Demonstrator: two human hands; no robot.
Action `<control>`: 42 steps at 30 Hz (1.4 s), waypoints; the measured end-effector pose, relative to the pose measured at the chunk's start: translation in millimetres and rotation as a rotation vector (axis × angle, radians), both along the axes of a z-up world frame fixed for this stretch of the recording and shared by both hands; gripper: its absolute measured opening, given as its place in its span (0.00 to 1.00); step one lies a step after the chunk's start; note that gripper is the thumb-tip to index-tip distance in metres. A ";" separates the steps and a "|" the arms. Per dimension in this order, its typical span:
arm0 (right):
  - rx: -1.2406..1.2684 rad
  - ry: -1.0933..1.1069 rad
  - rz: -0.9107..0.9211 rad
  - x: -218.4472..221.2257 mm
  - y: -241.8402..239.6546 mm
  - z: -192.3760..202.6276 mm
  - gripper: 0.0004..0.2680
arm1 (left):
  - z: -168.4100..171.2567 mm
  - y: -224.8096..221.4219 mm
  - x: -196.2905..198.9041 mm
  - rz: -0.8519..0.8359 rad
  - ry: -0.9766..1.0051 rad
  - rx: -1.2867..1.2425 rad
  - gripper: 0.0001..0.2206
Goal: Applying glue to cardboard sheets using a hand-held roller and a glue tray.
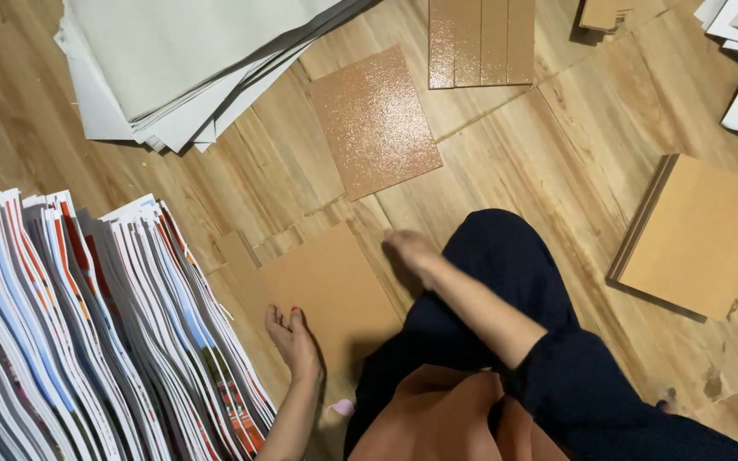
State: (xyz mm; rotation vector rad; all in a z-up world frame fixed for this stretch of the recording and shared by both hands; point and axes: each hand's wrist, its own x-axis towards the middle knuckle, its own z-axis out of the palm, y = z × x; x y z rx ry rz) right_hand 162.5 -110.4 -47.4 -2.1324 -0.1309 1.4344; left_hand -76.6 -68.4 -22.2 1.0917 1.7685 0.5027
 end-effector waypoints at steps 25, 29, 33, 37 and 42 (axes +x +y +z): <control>1.121 0.148 -0.145 -24.5 -38.5 32.2 0.16 | 81.1 22.6 25.4 -0.061 -0.638 0.100 0.20; 1.221 -0.170 -0.325 39.3 -61.3 127.0 0.17 | 150.2 2.2 119.3 -0.311 -0.667 0.370 0.34; 1.168 -0.424 -0.460 106.4 -146.7 163.8 0.15 | 136.3 -23.6 218.4 -0.388 -0.769 0.138 0.43; 0.911 -0.571 -0.806 152.1 -251.0 120.4 0.14 | 71.9 -93.3 311.7 -0.693 -0.885 -0.052 0.29; 0.679 -0.654 -1.017 193.5 -363.2 55.4 0.12 | 5.8 -194.1 391.3 -0.830 -0.899 -0.247 0.29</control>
